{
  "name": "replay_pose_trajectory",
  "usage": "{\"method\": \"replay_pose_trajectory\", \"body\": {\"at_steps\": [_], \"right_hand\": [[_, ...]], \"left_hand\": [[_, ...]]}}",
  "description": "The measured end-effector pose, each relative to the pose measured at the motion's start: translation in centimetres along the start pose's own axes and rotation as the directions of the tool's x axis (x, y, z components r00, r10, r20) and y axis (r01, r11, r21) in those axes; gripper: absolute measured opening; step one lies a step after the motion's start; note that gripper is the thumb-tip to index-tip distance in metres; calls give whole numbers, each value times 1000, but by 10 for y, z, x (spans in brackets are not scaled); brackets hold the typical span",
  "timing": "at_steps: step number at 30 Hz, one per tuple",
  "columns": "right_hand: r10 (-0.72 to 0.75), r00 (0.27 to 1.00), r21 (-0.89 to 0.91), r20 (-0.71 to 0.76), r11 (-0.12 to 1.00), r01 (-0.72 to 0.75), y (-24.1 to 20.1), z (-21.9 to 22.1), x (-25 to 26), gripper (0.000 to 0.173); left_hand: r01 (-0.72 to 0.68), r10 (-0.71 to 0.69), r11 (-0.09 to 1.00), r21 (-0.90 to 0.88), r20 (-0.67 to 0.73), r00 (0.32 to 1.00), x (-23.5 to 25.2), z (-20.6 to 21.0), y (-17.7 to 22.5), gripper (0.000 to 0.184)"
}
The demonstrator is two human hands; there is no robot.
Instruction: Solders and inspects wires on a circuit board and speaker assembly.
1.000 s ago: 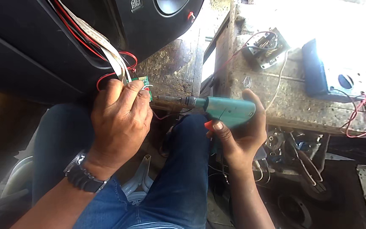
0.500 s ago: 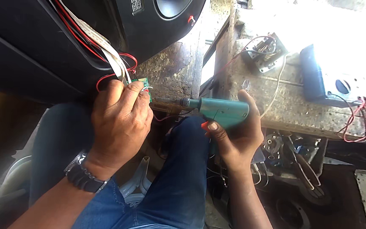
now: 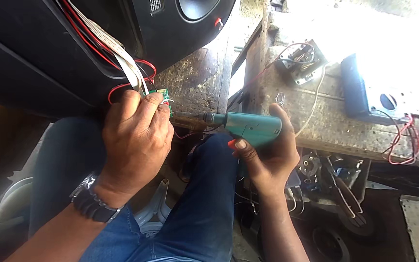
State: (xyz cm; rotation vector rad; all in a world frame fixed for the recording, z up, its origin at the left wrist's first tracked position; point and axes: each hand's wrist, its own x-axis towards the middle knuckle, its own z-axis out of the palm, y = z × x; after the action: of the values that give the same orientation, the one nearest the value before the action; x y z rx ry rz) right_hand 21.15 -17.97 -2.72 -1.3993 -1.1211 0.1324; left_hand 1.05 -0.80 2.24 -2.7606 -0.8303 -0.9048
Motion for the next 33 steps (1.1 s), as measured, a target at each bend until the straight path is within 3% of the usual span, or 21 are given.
{"method": "replay_pose_trajectory", "body": {"at_steps": [33], "right_hand": [[-91,996,5,-23,996,91,9,3,0,78]], "left_hand": [[21,-21,999,24,0,1000,0,2,4,25]]}}
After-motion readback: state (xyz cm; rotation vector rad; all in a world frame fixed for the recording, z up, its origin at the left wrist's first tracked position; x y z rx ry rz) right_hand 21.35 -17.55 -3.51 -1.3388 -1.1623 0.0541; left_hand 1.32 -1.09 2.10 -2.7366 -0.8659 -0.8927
